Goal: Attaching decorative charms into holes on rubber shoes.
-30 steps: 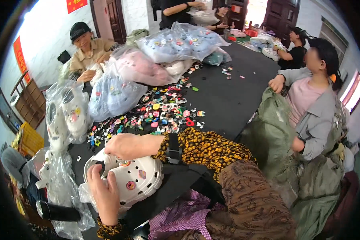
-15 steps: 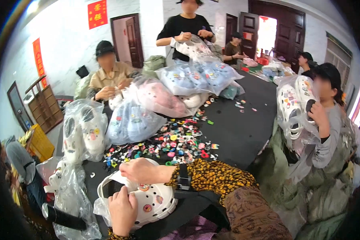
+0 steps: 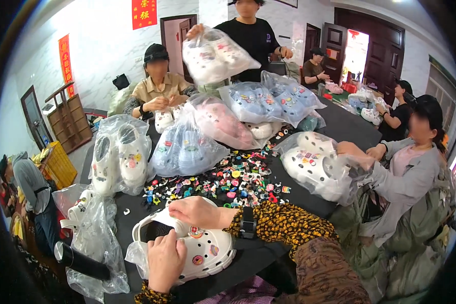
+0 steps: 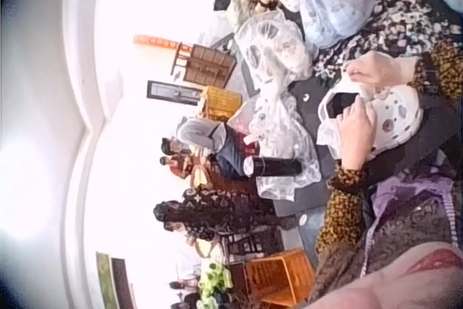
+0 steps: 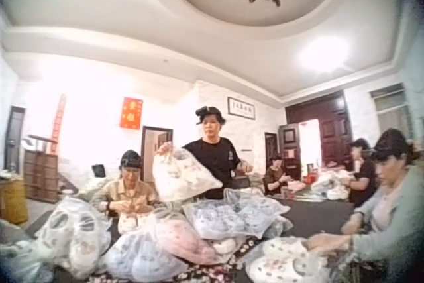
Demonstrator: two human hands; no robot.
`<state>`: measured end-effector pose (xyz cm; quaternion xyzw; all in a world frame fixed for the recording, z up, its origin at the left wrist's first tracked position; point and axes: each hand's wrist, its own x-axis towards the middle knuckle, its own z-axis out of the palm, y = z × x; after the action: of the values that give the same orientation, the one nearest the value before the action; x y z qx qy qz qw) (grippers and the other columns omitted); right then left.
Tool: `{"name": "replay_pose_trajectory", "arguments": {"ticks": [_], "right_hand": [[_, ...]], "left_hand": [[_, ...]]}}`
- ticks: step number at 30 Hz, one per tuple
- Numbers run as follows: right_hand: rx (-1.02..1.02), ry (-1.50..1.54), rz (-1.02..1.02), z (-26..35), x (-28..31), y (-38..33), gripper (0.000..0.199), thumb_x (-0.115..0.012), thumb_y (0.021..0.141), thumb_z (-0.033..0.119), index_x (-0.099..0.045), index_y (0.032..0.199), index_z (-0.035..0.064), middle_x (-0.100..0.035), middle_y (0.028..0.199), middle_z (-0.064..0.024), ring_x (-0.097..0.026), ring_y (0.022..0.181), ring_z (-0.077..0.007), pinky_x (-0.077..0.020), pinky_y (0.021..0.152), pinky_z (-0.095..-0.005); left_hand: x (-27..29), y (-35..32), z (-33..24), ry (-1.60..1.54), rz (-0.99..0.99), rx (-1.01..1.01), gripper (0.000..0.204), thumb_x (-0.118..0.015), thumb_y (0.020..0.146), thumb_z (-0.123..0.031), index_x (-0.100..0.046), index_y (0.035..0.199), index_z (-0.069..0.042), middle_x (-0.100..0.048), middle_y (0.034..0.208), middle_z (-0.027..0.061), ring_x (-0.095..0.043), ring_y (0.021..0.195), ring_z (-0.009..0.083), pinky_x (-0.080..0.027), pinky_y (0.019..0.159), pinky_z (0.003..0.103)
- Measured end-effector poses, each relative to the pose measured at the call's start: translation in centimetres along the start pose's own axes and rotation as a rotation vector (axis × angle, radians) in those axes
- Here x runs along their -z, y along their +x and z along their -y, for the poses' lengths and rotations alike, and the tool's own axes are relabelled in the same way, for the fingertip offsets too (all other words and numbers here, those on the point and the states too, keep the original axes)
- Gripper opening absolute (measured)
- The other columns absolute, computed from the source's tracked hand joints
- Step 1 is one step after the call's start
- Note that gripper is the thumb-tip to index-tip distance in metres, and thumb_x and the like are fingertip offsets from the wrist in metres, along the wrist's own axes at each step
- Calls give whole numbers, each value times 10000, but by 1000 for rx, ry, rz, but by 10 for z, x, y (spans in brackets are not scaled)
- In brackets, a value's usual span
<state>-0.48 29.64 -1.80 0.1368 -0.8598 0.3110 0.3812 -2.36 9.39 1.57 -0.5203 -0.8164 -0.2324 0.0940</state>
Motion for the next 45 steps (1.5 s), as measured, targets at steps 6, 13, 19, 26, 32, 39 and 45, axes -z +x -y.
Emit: {"name": "replay_pose_trajectory", "arguments": {"ticks": [6, 13, 19, 26, 32, 39, 45], "right_hand": [[295, -218, 9, 6, 7, -1, 151, -697, 837, 121, -600, 919, 39, -629, 718, -93, -643, 633, -287, -526, 583, -381], [177, -281, -58, 5, 31, 0, 120, -659, 883, 133, -604, 923, 34, -643, 828, -110, -649, 722, -293, -523, 617, -385], [-250, -220, -43, -14, 80, -29, 131, -623, 916, 170, -610, 935, 42, -644, 797, -147, -641, 719, -319, -504, 645, -379], [-480, -291, 135, -24, 118, -87, 225, -614, 922, 240, -610, 889, 17, -639, 800, -165, -632, 758, -357, -482, 659, -423], [-456, -418, 142, -18, 134, -87, 138, -574, 893, 150, -631, 869, 26, -643, 838, -168, -630, 823, -356, -493, 729, -414], [-91, -156, 122, 14, 92, -41, 149, -635, 827, 68, -666, 960, 8, -670, 928, -153, -635, 910, -325, -496, 821, -413], [95, -281, 240, 22, 60, -35, 246, -671, 797, 105, -647, 1032, 40, -650, 1007, -127, -622, 980, -311, -480, 863, -411]], "left_hand": [[-3, 1, 5, -11, -4, -10, 183, -535, 869, -177, -586, 925, -9, -648, 769, 142, -604, 764, 335, -410, 705, 453], [-5, 0, 5, 0, -25, 7, 177, -532, 869, -178, -584, 917, -16, -636, 764, 158, -604, 769, 341, -420, 716, 456], [-4, -1, 2, -50, -48, 12, 171, -529, 878, -171, -578, 920, -12, -627, 791, 174, -594, 799, 347, -420, 738, 450], [-3, -3, 2, -54, -95, -28, 277, -635, 889, -294, -572, 897, -24, -632, 788, 133, -589, 784, 326, -408, 715, 419], [1, -3, 0, -80, 1, 41, 341, -631, 888, -294, -620, 1057, 1, -639, 857, 169, -593, 818, 344, -430, 770, 426], [-6, -2, 1, -75, -69, 20, 284, -634, 868, -270, -596, 984, -14, -634, 843, 128, -588, 846, 315, -417, 751, 414], [-8, -3, 1, -59, -88, 8, 374, -615, 880, -234, -585, 1160, 11, -621, 1004, 165, -569, 961, 333, -435, 851, 424]]}}
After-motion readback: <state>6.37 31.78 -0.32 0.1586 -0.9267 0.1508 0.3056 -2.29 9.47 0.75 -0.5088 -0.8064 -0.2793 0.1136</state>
